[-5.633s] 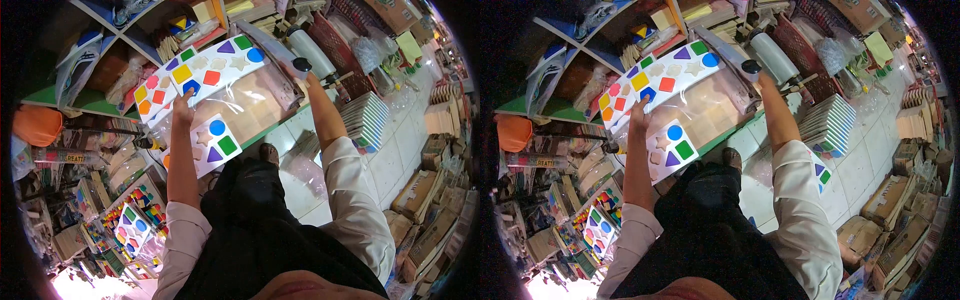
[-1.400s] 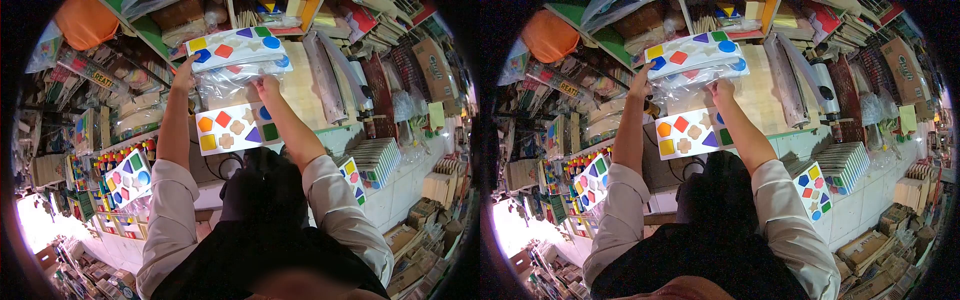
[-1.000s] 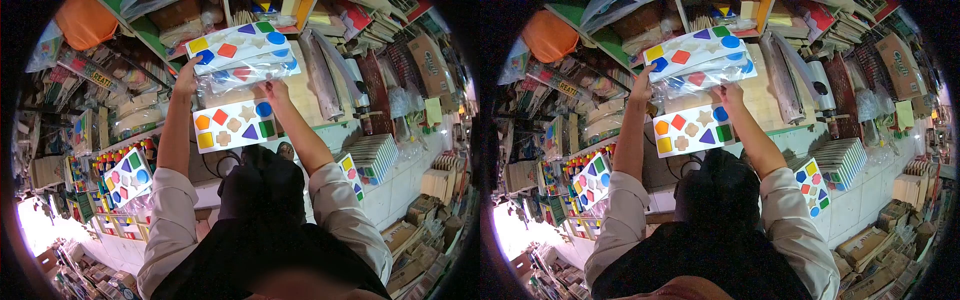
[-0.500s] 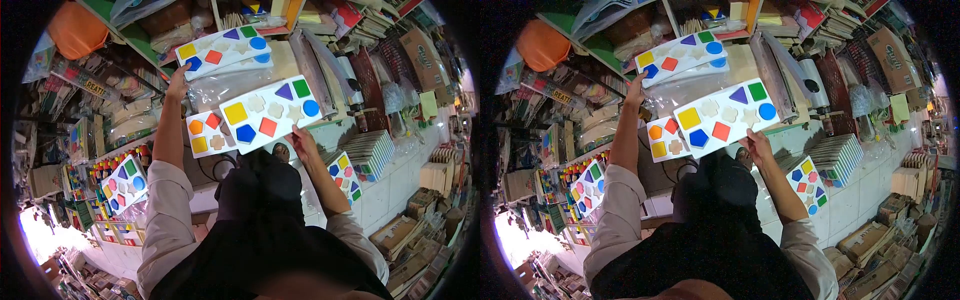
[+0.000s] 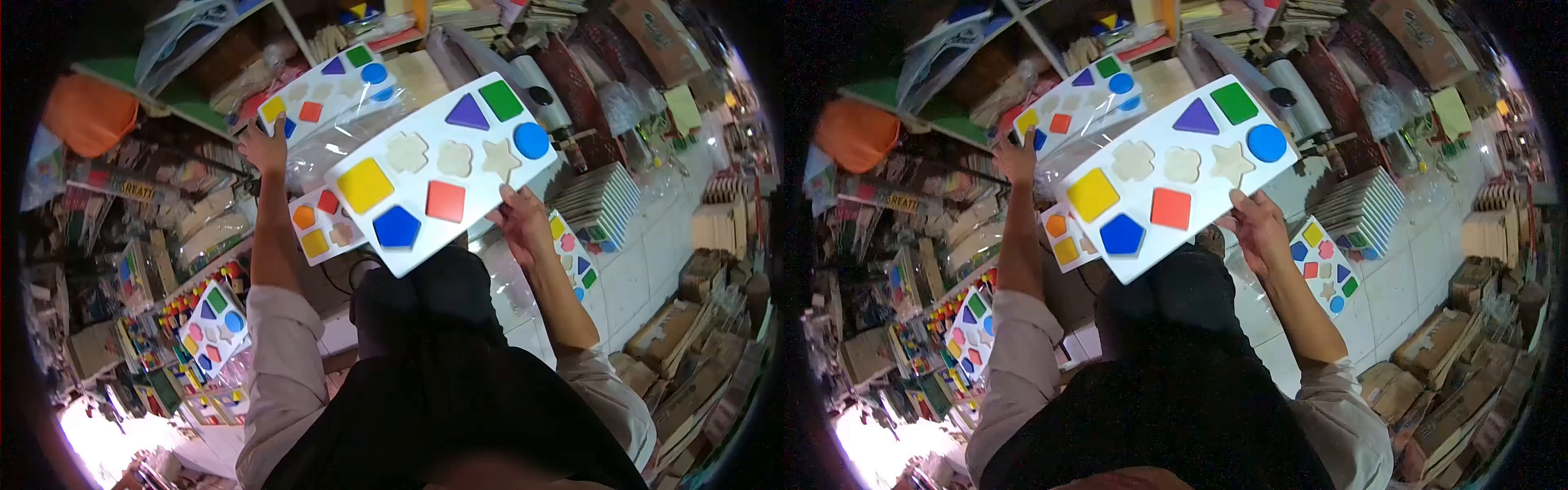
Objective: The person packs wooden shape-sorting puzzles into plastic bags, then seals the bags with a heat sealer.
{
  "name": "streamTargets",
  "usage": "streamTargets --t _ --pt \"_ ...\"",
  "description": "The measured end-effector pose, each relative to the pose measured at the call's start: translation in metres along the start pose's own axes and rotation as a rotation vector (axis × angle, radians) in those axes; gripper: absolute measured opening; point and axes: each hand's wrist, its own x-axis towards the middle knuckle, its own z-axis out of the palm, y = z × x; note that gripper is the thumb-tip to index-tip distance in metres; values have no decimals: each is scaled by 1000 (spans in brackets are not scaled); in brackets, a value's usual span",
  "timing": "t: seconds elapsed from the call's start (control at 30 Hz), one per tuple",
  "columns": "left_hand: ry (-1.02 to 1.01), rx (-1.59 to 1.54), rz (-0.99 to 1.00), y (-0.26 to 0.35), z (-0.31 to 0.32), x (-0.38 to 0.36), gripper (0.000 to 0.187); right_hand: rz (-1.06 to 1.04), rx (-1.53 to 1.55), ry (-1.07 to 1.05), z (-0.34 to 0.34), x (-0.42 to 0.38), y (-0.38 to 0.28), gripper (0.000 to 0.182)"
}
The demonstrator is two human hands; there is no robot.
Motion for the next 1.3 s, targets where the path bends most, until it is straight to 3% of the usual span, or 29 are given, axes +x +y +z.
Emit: streamTargets --t 0.07,0.13,0.2,0.27,0.33,0.4,0.53,0.63,0.83,1.0,1.07,1.1,1.17,1.23,1.3 --pt "81 -160 135 39 -13 -6 52 -20 38 47 -8 -27 -17 34" --pt "-23 -464 375 85 -7 -21 45 -46 64 128 -26 -50 -34 39" --pt "-269 -643 357 154 -8 -63 40 -86 86 196 -89 -87 -44 40" --pt "-386 -688 448 198 17 -94 36 -139 51 355 -109 -117 -52 39" --pt "-583 -752 397 230 28 -104 39 -200 41 466 -115 -132 -49 32" --pt "-882 -710 223 280 26 -121 47 -234 55 517 -147 -144 -49 29" --pt "-796 -531 86 351 46 -141 53 -262 58 632 -184 -155 -43 25" --pt "-802 -404 192 374 55 -138 44 -291 97 656 -184 -153 -43 26" --pt "-787 -423 198 374 72 -114 30 -231 114 638 -183 -139 -38 28" --pt "-797 -600 79 306 74 -108 30 -154 119 532 -173 -124 -26 28" --pt "-517 -594 211 273 76 -108 25 -107 129 449 -165 -116 -28 28" --pt "-513 -590 209 263 67 -104 25 -105 129 444 -160 -110 -27 28" --pt "-703 -827 -4 242 46 -95 21 -61 154 359 -153 -99 -21 28" --pt "-693 -969 -55 218 39 -89 16 6 134 262 -149 -89 -15 27" --pt "-657 -1237 -259 199 1 -85 10 71 175 197 -130 -80 -18 24"
